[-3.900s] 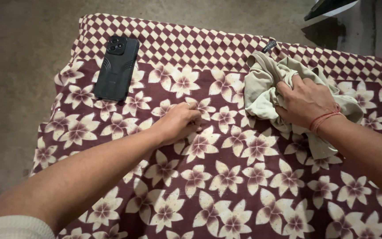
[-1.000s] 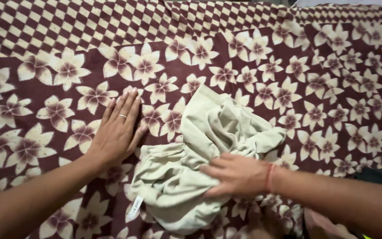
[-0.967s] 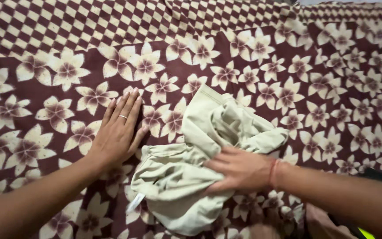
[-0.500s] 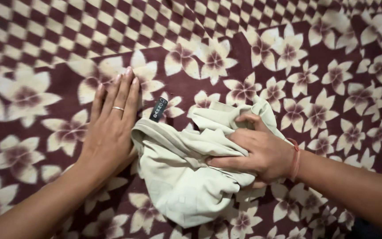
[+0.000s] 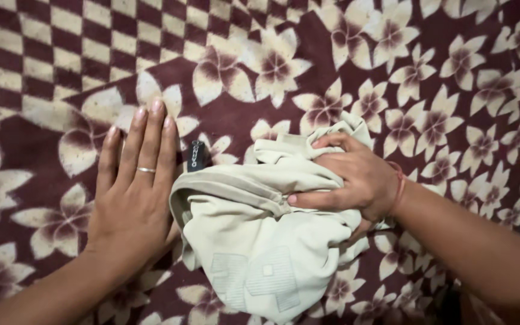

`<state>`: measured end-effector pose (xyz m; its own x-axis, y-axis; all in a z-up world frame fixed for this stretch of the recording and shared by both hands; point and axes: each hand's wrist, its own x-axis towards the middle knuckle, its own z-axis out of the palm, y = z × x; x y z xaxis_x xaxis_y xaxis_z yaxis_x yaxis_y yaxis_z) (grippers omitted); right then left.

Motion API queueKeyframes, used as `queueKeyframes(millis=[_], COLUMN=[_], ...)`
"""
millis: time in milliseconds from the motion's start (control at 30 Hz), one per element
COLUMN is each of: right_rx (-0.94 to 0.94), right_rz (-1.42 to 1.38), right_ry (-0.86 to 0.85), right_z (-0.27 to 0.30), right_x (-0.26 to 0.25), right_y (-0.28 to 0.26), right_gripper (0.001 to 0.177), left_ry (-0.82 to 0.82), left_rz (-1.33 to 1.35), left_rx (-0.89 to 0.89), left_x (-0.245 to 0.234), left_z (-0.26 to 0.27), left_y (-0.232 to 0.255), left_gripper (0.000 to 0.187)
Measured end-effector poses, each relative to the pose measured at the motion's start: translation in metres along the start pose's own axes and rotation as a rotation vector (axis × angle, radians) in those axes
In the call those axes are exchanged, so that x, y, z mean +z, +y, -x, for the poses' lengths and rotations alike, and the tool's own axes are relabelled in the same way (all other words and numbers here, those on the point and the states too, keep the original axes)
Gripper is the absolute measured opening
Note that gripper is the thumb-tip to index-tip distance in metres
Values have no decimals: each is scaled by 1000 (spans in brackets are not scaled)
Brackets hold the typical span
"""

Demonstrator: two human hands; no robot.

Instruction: The person wipes a patterned bedsheet and then a floral pillow using a light-colored cloth. They move a smartphone aside to continue wiping the sheet, then place a pillow on the bed and wipe its surface.

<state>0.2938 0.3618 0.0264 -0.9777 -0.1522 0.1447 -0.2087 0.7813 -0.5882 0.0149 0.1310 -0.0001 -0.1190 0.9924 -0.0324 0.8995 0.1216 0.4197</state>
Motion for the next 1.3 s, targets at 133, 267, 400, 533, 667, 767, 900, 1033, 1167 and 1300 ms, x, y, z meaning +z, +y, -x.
queueKeyframes(millis=[133,267,400,533,667,767,900,1033,1167,1300], right_rx=[-4,-10,-41,-75,-63,-49,-28,-18,-15,-3], right_rz=[41,30,-10,-37,-125,-133,-127,-117,-85,30], right_ry=[-21,3,10,-41,-22,45,80,137,116,155], right_z=[2,-5,-11,0,18,18,16,14,20,11], right_x=[3,1,-4,-6,-2,2,9,3,13,12], right_y=[-1,0,1,17,18,26,17,18,18,16], right_gripper=[68,74,76,83,81,77,74,72,74,75], left_ry=[29,18,73,131,147,152,144,158,144,193], left_rz=[36,-18,-14,-74,162,41,-21,-67,-91,-131], left_rx=[42,33,40,4,-147,-143,-204,-223,-224,-221], left_x=[-2,-2,-6,2,6,1,-6,6,27,35], left_z=[-2,-2,-1,-4,-6,-18,-13,-27,-34,-41], left_y=[-4,-5,-2,7,26,28,38,41,43,64], left_gripper=[92,93,91,94,79,78,77,76,75,74])
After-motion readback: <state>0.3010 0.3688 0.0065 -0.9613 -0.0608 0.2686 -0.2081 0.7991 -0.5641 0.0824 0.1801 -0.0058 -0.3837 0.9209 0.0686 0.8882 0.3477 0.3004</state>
